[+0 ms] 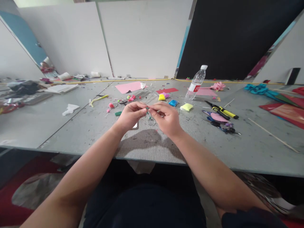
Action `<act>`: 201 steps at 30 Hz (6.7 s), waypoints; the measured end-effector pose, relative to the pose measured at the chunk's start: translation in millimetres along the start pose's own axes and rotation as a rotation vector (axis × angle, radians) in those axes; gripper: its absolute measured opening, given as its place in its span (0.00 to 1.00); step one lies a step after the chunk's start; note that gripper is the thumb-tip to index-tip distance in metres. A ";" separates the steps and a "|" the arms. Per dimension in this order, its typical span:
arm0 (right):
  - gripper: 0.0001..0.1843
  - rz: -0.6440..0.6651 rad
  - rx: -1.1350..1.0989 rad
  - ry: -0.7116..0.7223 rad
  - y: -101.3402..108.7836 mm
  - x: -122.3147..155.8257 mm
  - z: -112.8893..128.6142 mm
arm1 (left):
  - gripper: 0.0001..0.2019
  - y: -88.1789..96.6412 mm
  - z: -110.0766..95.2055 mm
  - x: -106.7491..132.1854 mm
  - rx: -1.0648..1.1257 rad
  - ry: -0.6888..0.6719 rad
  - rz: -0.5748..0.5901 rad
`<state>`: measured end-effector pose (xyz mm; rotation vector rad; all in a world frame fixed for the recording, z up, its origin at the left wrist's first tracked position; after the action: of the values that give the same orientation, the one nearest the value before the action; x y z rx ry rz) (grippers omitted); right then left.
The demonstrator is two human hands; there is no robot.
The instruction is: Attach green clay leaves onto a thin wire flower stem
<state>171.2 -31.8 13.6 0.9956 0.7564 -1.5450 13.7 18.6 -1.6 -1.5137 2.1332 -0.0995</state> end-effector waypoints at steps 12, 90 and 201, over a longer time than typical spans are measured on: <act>0.07 -0.006 0.016 0.009 0.0 -0.1 1.4 | 0.13 -2.4 -1.7 0.7 -0.001 0.006 -0.008; 0.21 0.054 -0.194 -0.353 -0.9 1.3 -16.0 | 0.16 1.0 -4.8 1.6 -0.385 0.037 0.120; 0.06 0.259 0.283 -0.405 -0.9 2.1 -52.3 | 0.07 2.3 0.5 -6.4 -1.144 -0.164 0.017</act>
<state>180.6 13.2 -11.5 0.9006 0.1220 -1.5802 13.5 25.4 -0.5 -1.9282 2.1169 1.4046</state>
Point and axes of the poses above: each hand's wrist, its own x-axis away from the middle knuckle, its own y-axis out of the back of the hand, z = x × y, the point moved 4 cm from there along -x, towards the middle knuckle, and after that the axes turned 6 degrees about -z, right-handed, at the moved point
